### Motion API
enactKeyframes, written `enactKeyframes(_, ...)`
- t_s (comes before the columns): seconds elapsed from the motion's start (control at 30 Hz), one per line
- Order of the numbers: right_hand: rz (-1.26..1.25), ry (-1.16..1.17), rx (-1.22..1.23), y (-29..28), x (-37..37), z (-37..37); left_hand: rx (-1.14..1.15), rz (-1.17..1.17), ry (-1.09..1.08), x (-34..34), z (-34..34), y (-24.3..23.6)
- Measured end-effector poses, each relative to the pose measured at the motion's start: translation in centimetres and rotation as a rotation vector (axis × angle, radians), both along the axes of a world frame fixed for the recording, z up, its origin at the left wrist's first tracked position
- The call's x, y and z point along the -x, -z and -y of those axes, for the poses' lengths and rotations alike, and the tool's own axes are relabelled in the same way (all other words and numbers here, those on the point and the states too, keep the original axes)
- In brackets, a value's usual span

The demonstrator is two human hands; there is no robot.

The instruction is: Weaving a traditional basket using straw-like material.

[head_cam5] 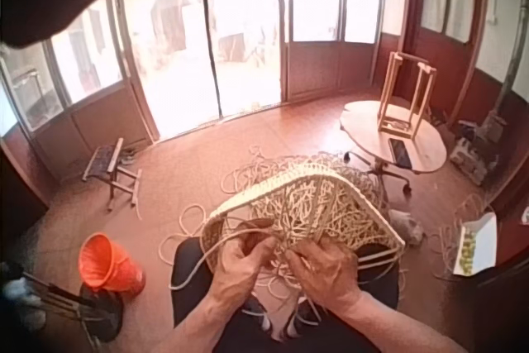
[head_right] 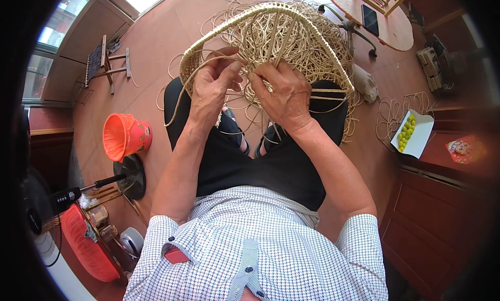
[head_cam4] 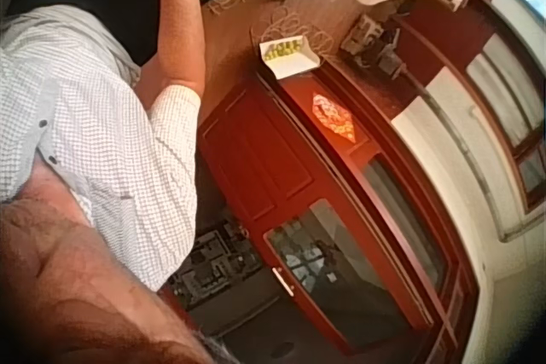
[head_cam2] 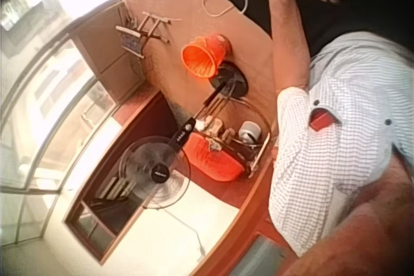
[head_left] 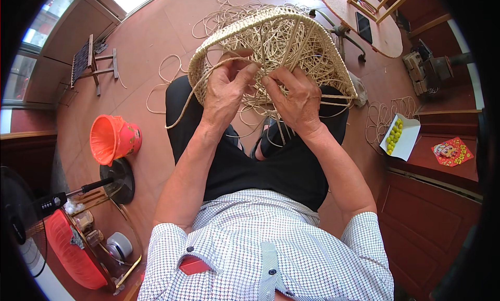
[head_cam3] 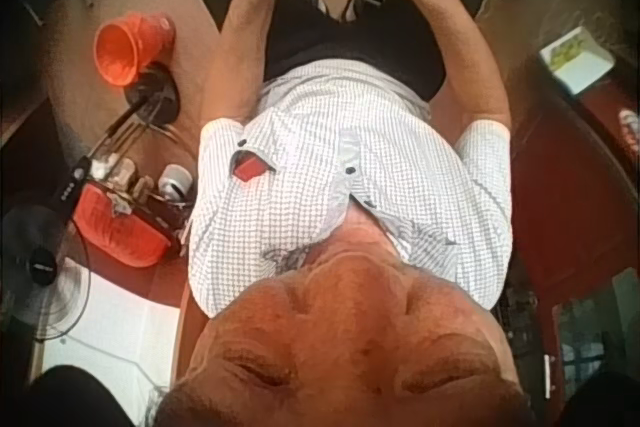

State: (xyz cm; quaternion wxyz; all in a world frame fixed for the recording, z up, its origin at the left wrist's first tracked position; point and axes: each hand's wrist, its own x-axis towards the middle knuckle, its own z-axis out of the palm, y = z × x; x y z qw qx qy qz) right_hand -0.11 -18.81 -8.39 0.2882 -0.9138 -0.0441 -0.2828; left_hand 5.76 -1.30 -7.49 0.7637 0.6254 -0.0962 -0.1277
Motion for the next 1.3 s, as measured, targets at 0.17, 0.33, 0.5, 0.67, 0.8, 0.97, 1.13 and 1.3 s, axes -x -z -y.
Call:
enactKeyframes(0.17,-0.004,-0.006,0.006,-0.2,0.0,-0.1,0.017,-0.052,0.042,-0.5,0.3,0.0)
enactKeyframes(0.33,0.009,-0.001,0.0,-0.2,0.0,-0.2,-0.002,-0.087,0.11,-1.0,-0.7,0.9)
enactKeyframes(0.5,0.01,-0.007,0.008,-0.1,0.1,-0.2,-0.083,0.03,0.095,-0.7,-0.6,0.3)
enactKeyframes(0.67,0.001,-0.012,-0.001,0.0,0.0,-0.1,-0.14,0.013,0.072,-0.9,-0.3,0.1)
enactKeyframes(0.8,0.002,-0.01,0.009,-0.1,0.0,-0.2,-0.135,0.023,0.019,-0.9,-0.4,1.1)
enactKeyframes(0.97,0.005,-0.015,0.025,-0.1,0.1,0.0,-0.254,0.123,0.034,-0.8,-1.9,1.6)
enactKeyframes(1.13,0.007,-0.041,0.002,-0.2,0.2,0.0,-0.972,0.484,0.138,-0.5,-1.7,0.6)
enactKeyframes(1.3,-0.03,-0.072,-0.06,0.7,0.2,0.8,-0.99,0.472,0.229,-0.8,-1.6,1.4)
